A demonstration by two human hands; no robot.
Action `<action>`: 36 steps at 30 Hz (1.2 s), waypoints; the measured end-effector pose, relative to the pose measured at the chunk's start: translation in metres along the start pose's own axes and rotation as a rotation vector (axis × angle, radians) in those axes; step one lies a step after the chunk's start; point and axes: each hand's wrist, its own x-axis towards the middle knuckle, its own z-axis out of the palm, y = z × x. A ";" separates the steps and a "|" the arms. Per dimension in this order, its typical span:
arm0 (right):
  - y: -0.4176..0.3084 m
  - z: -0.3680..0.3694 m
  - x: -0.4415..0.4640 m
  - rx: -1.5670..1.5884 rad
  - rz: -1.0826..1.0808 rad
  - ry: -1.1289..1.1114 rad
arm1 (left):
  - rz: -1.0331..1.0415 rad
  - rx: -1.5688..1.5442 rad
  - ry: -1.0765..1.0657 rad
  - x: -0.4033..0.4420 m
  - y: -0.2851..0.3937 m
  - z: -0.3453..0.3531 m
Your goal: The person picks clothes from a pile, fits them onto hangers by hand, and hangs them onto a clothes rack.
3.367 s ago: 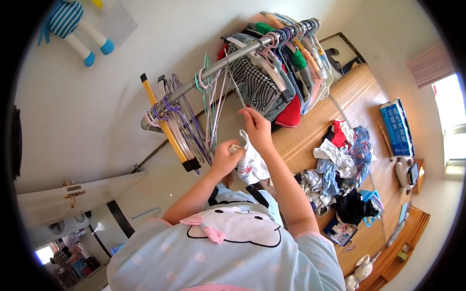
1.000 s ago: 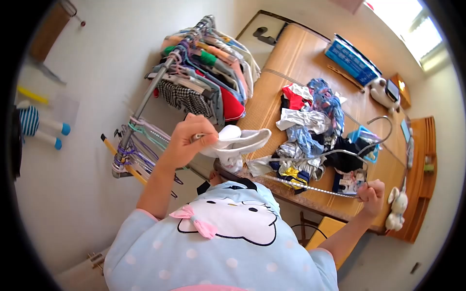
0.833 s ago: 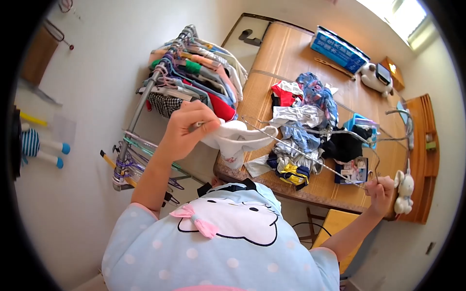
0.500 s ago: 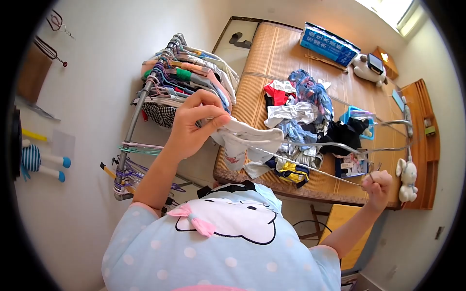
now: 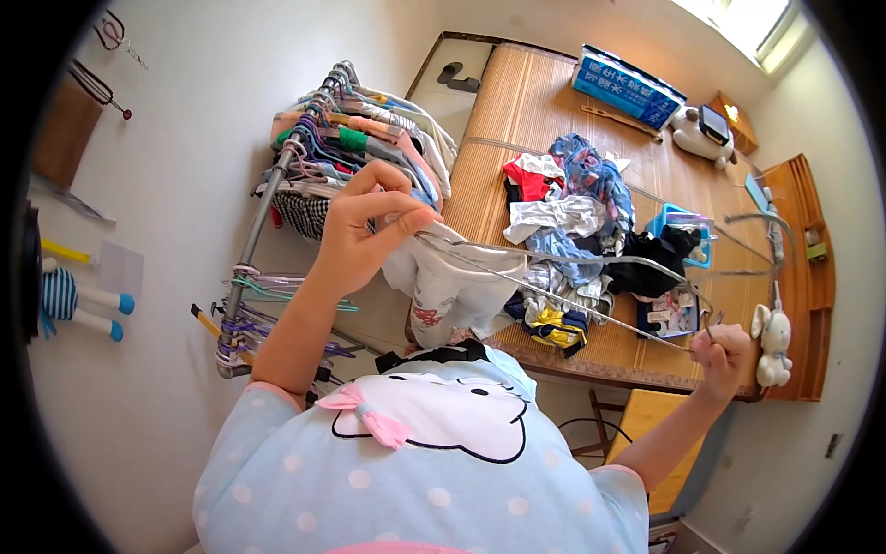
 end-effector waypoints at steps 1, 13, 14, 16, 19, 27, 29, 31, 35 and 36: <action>-0.003 0.003 0.002 0.000 0.000 0.000 | 0.016 0.008 0.004 0.000 0.000 0.000; 0.008 0.128 0.032 -0.009 0.120 -0.219 | -0.173 -0.239 -0.052 0.011 -0.008 0.009; 0.016 0.128 0.031 0.105 0.188 -0.190 | -0.192 -0.131 -0.124 0.013 -0.005 0.006; 0.031 0.139 0.032 0.188 0.241 -0.193 | -0.310 -0.084 -0.212 0.020 -0.004 0.005; 0.041 0.155 0.035 0.344 0.356 -0.204 | -0.438 -0.110 -0.261 0.027 -0.017 0.008; 0.069 0.176 0.050 0.735 0.551 -0.423 | -0.163 -0.156 -0.390 0.036 0.004 0.008; 0.078 0.181 0.060 1.044 0.652 -0.378 | -0.233 -0.237 -0.333 0.033 0.007 0.007; 0.101 0.206 0.067 0.338 0.463 -0.316 | -0.179 -0.275 -0.286 0.030 0.003 0.010; 0.093 0.267 0.054 0.185 0.310 -0.339 | -0.114 -0.256 -0.192 0.032 0.010 0.007; 0.096 0.272 0.054 0.063 0.236 -0.330 | -0.090 -0.228 -0.162 0.031 0.010 0.005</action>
